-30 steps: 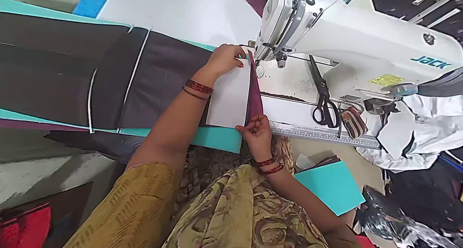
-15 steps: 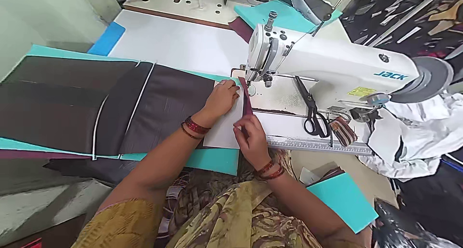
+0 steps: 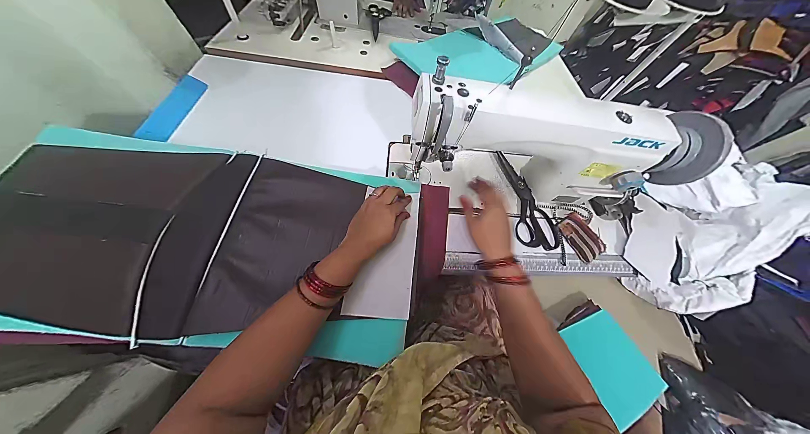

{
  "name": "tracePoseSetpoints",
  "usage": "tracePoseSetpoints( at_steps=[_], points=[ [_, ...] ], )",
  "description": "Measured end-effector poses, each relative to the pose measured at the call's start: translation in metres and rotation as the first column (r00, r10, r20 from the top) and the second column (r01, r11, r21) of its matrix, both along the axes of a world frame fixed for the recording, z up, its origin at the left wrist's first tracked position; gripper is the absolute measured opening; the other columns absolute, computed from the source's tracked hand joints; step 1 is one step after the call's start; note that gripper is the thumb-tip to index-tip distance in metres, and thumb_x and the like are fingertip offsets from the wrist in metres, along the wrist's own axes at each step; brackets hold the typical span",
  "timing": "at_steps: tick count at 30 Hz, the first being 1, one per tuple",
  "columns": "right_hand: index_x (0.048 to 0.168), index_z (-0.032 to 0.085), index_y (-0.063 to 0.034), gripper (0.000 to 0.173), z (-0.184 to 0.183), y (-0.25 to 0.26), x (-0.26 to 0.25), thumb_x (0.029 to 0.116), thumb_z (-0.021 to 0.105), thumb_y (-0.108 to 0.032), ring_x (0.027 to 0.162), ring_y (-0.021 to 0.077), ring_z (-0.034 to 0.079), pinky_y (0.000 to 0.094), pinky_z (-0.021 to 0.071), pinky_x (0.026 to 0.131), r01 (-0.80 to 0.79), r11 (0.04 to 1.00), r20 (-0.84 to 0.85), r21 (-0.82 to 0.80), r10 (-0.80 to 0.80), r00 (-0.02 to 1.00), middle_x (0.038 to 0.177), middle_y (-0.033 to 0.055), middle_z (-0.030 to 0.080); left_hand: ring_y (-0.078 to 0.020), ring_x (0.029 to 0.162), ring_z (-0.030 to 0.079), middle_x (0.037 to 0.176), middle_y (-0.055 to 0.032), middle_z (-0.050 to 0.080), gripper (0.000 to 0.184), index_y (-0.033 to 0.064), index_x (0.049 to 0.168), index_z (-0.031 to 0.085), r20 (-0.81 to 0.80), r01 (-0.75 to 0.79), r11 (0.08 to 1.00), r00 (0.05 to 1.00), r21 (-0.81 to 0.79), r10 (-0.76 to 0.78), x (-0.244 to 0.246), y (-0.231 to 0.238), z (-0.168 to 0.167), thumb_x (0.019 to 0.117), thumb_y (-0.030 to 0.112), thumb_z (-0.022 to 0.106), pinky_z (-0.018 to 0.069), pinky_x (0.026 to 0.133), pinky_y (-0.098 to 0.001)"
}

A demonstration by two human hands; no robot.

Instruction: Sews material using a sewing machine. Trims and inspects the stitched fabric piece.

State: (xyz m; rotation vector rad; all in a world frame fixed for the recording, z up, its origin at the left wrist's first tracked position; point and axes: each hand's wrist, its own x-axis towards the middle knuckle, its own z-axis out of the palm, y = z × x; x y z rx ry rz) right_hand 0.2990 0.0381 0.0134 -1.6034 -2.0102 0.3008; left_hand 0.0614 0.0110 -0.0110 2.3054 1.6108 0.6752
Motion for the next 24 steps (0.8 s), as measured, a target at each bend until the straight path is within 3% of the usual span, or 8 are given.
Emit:
tracePoseSetpoints(
  at_steps=[4,7,9,12,14,16,19,24],
  points=[
    [0.130,0.062,0.0032,0.044,0.122,0.040,0.131,0.1071,0.046,-0.031,0.134,0.0426,0.052,0.0558,0.0379,0.114,0.270,0.844,0.026,0.463,-0.317,0.948,0.137,0.0279,0.059,-0.0379,0.135,0.052,0.135,-0.0167,0.064,0.032,0.0047,0.127,0.071,-0.034,-0.015,0.999,0.999,-0.037,0.013,0.000,0.000,0.003,0.1059,0.019,0.052,0.0416,0.111,-0.0543],
    [0.138,0.054,0.0091,0.058,0.183,0.106,0.209,0.1054,0.045,-0.039,0.140,0.0560,0.039,0.0688,0.0286,0.114,0.503,0.808,0.118,0.307,-0.556,0.823,0.145,0.0401,0.045,-0.0373,0.134,0.054,0.133,-0.0159,0.065,0.031,0.0051,0.126,0.072,-0.047,-0.014,1.000,0.999,0.000,0.014,0.001,0.001,0.001,0.1055,0.019,0.052,0.0438,0.110,-0.0532],
    [0.129,0.057,0.0162,0.053,0.180,0.140,0.245,0.1064,0.048,-0.031,0.131,0.0650,0.044,0.0799,0.0310,0.104,0.543,0.832,0.249,0.110,-0.552,0.796,0.134,0.0480,0.049,-0.0377,0.131,0.056,0.130,-0.0163,0.066,0.029,0.0049,0.124,0.073,-0.048,-0.013,0.999,0.999,0.040,0.015,0.003,0.002,-0.001,0.1044,0.018,0.055,0.0457,0.108,-0.0535],
    [0.131,0.062,0.0096,0.040,0.156,0.137,0.259,0.1064,0.045,-0.018,0.128,0.0624,0.050,0.0796,0.0331,0.103,0.546,0.836,0.208,0.063,-0.546,0.812,0.131,0.0433,0.056,-0.0382,0.130,0.057,0.129,-0.0167,0.066,0.029,0.0050,0.125,0.072,-0.053,-0.007,0.998,0.999,0.065,0.011,0.003,0.003,0.000,0.1041,0.017,0.055,0.0471,0.106,-0.0533],
    [0.142,0.050,0.0106,0.046,0.127,0.109,0.255,0.1090,0.038,-0.018,0.135,0.0529,0.048,0.0671,0.0333,0.113,0.585,0.797,-0.022,0.153,-0.589,0.808,0.140,0.0386,0.053,-0.0385,0.128,0.058,0.128,-0.0170,0.067,0.029,0.0059,0.125,0.073,-0.045,-0.004,0.995,0.999,0.095,0.008,0.003,0.003,-0.001,0.1037,0.017,0.055,0.0480,0.106,-0.0534],
    [0.147,0.042,0.0094,0.048,0.078,0.088,0.248,0.1079,0.040,-0.019,0.127,0.0383,0.060,0.0473,0.0433,0.110,0.689,0.693,-0.279,0.210,-0.633,0.722,0.133,0.0315,0.060,-0.0388,0.128,0.058,0.128,-0.0171,0.067,0.031,0.0071,0.126,0.072,-0.050,0.003,0.995,0.999,0.097,0.002,0.002,0.003,-0.002,0.1040,0.017,0.053,0.0474,0.106,-0.0538],
    [0.143,0.044,0.0129,0.047,0.025,0.076,0.249,0.1052,0.047,-0.013,0.130,0.0345,0.059,0.0388,0.0413,0.113,0.728,0.668,-0.361,0.152,-0.648,0.671,0.135,0.0307,0.060,-0.0402,0.130,0.056,0.130,-0.0182,0.066,0.033,0.0076,0.130,0.070,-0.069,0.016,0.998,0.998,0.068,-0.012,0.002,0.004,0.000,0.1049,0.018,0.051,0.0455,0.107,-0.0557],
    [0.149,0.038,0.0141,0.061,0.083,0.086,0.252,0.1095,0.039,-0.032,0.147,0.0459,0.037,0.0501,0.0245,0.124,0.606,0.735,-0.249,0.303,-0.553,0.795,0.151,0.0372,0.041,-0.0406,0.128,0.056,0.129,-0.0179,0.065,0.034,0.0094,0.130,0.071,-0.091,0.030,0.994,0.996,0.101,-0.020,0.002,0.003,-0.003,0.1051,0.022,0.051,0.0464,0.105,-0.0572]
  ],
)
